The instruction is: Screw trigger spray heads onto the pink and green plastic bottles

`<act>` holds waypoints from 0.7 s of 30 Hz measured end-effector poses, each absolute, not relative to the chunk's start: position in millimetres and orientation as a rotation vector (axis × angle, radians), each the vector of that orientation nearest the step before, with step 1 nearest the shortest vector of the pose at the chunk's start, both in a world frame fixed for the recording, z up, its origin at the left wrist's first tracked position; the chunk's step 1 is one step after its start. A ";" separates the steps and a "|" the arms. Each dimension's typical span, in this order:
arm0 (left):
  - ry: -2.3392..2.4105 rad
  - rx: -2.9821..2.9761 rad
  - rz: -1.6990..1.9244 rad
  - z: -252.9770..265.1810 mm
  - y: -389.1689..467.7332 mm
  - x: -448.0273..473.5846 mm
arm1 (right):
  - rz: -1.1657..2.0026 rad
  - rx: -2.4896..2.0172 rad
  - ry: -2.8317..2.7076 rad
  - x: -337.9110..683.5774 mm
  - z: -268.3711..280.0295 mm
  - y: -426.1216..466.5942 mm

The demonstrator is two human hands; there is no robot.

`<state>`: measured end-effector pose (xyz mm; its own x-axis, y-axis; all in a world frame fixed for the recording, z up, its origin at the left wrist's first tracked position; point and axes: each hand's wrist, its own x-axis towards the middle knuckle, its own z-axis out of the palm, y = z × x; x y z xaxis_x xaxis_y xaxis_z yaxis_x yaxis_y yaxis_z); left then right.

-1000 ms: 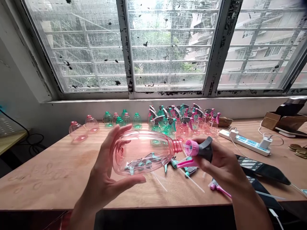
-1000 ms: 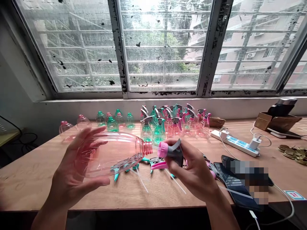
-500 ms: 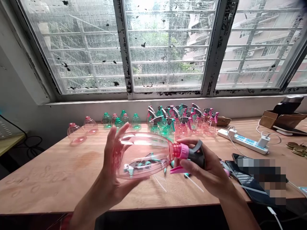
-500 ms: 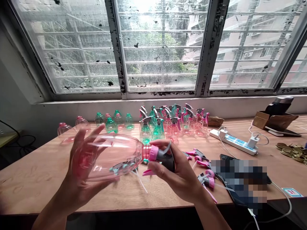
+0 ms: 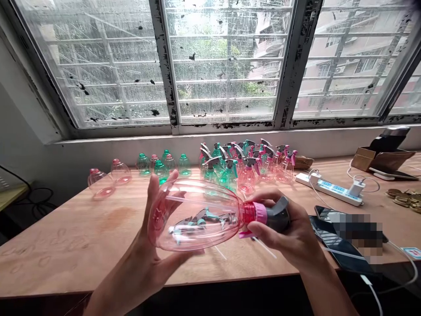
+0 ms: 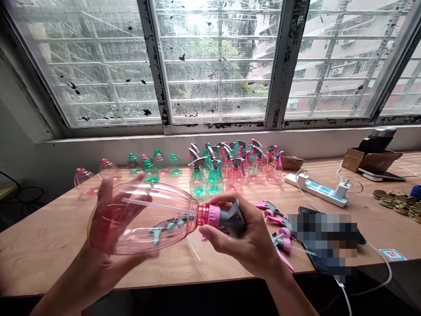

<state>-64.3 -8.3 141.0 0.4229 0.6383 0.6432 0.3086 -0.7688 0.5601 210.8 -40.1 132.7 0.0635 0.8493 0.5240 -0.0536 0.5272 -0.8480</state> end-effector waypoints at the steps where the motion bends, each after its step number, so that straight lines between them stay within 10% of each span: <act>1: 0.820 2.318 1.286 140.9 -6.9 -63.8 | 0.764 -0.772 -1.348 211.2 132.1 -39.3; 21: 0.912 2.139 1.242 142.0 9.5 -58.0 | 0.575 -0.768 -1.440 212.8 128.2 -29.3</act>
